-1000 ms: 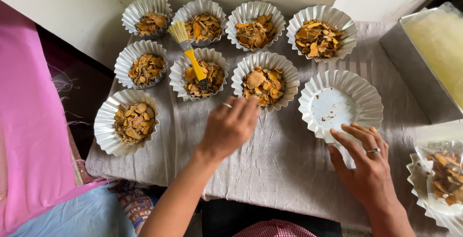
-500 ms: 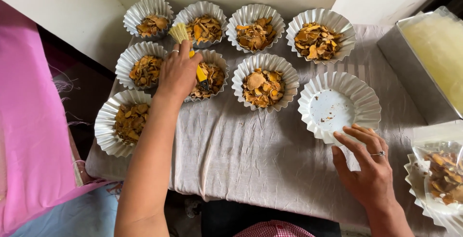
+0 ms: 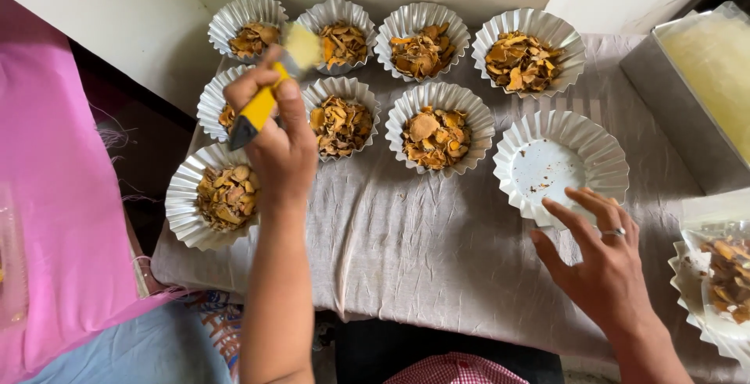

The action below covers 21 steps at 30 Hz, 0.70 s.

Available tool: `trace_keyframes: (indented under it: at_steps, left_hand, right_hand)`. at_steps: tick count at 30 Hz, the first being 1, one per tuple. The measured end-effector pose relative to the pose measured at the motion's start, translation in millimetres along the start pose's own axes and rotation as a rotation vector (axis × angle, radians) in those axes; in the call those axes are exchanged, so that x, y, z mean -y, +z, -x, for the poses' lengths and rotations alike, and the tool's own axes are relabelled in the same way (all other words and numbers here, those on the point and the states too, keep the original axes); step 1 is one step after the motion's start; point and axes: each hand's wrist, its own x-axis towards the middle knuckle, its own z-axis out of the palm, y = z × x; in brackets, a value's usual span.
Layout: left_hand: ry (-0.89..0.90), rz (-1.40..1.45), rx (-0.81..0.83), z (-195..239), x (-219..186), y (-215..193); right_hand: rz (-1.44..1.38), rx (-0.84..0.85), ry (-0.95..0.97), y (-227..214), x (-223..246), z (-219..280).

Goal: The person organizes pieces of dried food into fluted paper liners and then places the liners into plastic bags by hand.

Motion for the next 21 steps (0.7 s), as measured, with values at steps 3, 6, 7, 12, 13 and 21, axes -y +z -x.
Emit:
trace_keyframes:
  at_steps: [3,6,7,12,13,21]
  left_hand:
    - [-0.015,0.156,-0.145,13.0,-7.8,24.1]
    - [-0.305,0.489,-0.143,34.1,-15.6,48.3]
    - [-0.305,0.495,-0.141,36.6,-13.5,53.0]
    - [-0.473,0.631,-0.08,49.3,3.0,62.0]
    - [-0.475,0.631,-0.076,49.0,5.9,60.6]
    - [-0.733,0.875,-0.203,53.8,26.4,64.7]
  right_hand:
    - [0.01,0.203,0.075,5.3,-3.4,-10.9]
    - [-0.04,0.241,0.084,17.4,-20.8,-13.2]
    - [-0.035,0.24,0.088,15.9,-24.4,-17.7]
    - [0.202,0.322,0.113,9.2,-27.3,-30.5]
    - [0.2,0.323,0.118,3.0,-22.1,-34.4]
    - [-0.075,0.133,-0.142,-23.6,36.9,-129.7]
